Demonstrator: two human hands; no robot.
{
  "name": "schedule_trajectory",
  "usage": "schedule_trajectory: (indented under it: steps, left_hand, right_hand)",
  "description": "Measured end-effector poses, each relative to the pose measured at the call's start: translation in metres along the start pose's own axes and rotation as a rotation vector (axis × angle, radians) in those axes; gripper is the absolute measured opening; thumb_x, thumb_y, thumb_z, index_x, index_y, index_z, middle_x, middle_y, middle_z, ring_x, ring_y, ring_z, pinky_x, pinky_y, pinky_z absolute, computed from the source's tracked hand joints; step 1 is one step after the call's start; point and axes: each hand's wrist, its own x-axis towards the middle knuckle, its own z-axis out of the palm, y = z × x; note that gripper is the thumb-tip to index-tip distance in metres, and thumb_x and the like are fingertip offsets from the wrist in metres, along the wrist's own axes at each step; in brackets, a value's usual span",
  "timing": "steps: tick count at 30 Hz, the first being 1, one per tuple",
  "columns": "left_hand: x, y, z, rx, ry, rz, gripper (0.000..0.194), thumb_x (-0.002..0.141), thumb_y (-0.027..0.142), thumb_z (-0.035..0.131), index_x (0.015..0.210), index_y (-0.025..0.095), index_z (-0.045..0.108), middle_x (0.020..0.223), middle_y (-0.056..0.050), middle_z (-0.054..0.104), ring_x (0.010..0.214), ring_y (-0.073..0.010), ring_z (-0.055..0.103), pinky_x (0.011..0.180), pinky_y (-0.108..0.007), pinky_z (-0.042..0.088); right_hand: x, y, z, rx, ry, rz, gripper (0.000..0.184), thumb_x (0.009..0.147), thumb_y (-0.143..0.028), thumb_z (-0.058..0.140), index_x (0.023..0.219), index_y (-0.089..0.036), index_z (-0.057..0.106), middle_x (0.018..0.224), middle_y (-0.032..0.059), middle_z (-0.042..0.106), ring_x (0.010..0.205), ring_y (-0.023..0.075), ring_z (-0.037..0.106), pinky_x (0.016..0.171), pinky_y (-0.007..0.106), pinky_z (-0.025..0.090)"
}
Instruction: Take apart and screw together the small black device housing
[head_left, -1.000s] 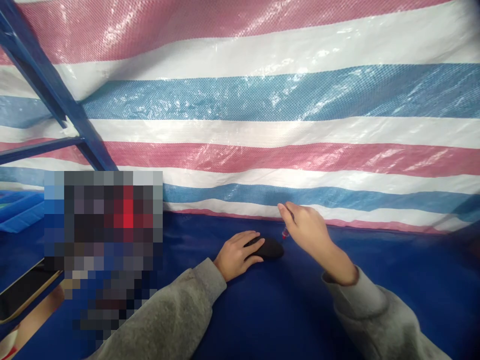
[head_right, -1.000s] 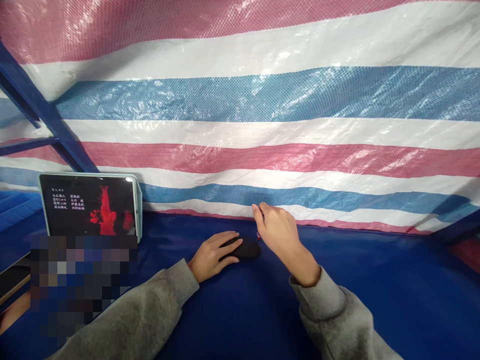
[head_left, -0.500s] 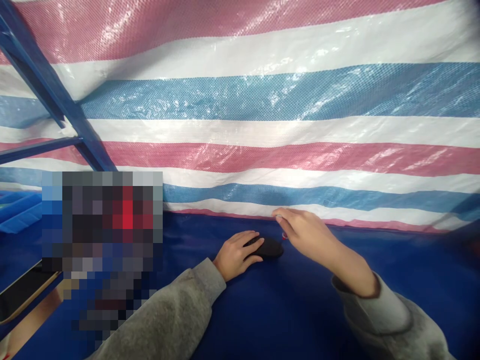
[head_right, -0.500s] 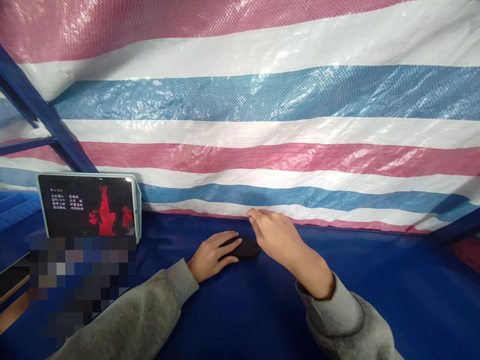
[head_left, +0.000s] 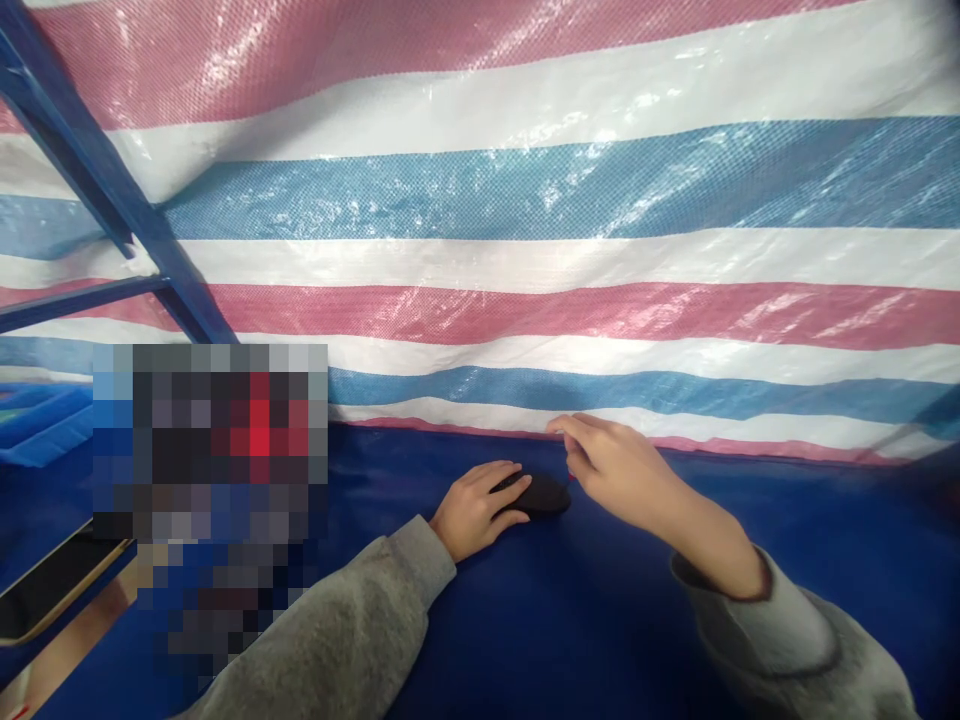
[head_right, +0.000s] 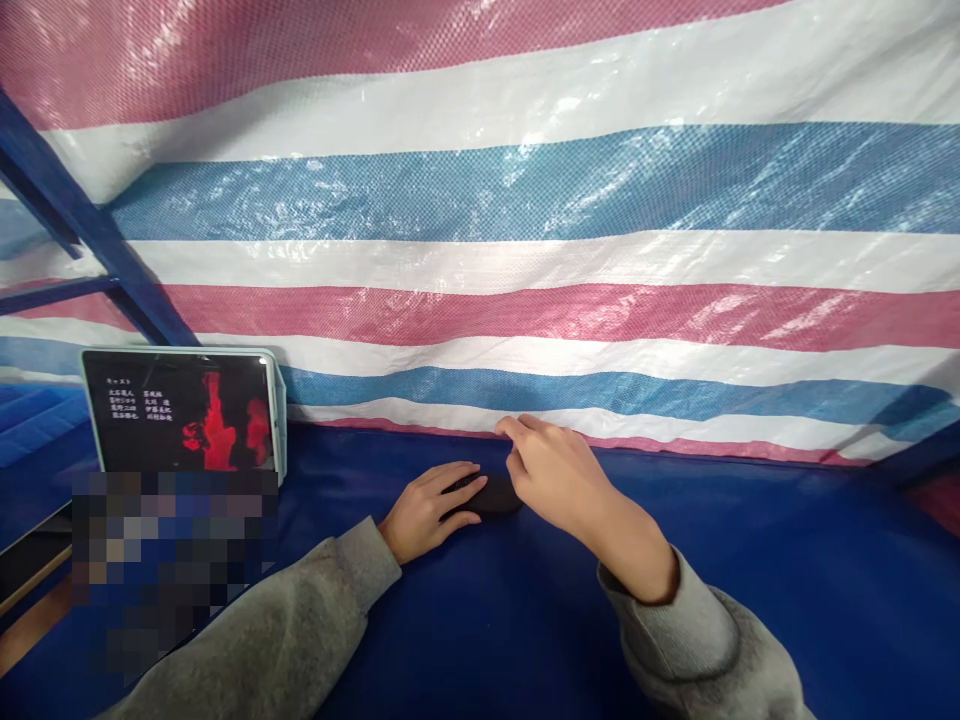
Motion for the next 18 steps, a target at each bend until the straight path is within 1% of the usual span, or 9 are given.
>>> schedule_trajectory:
  steps: [3,7,11,15,18]
  left_hand:
    - [-0.0002,0.0003,0.0004,0.005,-0.002,-0.002,0.044,0.095,0.046,0.050,0.130,0.021,0.055,0.130,-0.011,0.058,0.122,-0.0241,0.054,0.103,-0.043,0.047]
    - [-0.0006,0.0003,0.0009,0.004,-0.011,-0.004,0.045,0.094,0.047,0.050,0.130,0.021,0.055,0.129,-0.010,0.058,0.122,-0.0235,0.054,0.104,-0.042,0.047]
    - [-0.0005,0.0006,0.0007,0.006,-0.010,-0.006,0.044,0.094,0.047,0.051,0.129,0.021,0.055,0.129,-0.010,0.058,0.123,-0.0232,0.054,0.104,-0.041,0.047]
    - [0.0006,0.0029,-0.0023,0.001,-0.021,-0.004,0.043,0.094,0.042,0.052,0.130,0.019,0.054,0.131,-0.010,0.057,0.125,-0.0238,0.052,0.105,-0.042,0.045]
    - [0.0014,0.0051,-0.0053,-0.005,-0.045,-0.001,0.041,0.095,0.035,0.050,0.133,0.019,0.052,0.134,-0.011,0.055,0.128,-0.0247,0.049,0.106,-0.044,0.044]
  right_hand:
    - [0.0000,0.0024,0.0021,0.018,0.003,0.007,0.030,0.090,-0.016,0.035,0.106,-0.020,0.060,0.082,0.0030,0.068,0.069,0.0174,0.063,0.066,0.028,0.041]
    - [-0.0001,0.0045,0.0045,0.007,0.016,0.004,0.032,0.083,-0.011,0.040,0.106,-0.021,0.060,0.091,0.0038,0.068,0.072,0.0170,0.063,0.066,0.028,0.041]
    - [0.0004,0.0046,0.0052,0.018,0.025,0.008,0.029,0.090,-0.018,0.036,0.106,-0.021,0.059,0.085,0.0037,0.067,0.071,0.0178,0.062,0.067,0.029,0.041]
    - [0.0007,0.0042,0.0044,-0.004,0.017,0.006,0.028,0.086,-0.013,0.038,0.102,-0.021,0.060,0.092,0.0039,0.067,0.068,0.0161,0.061,0.065,0.028,0.040]
    - [0.0004,0.0044,0.0039,-0.008,0.019,0.010,0.025,0.088,-0.016,0.037,0.097,-0.021,0.060,0.088,0.0035,0.067,0.069,0.0168,0.061,0.064,0.028,0.039]
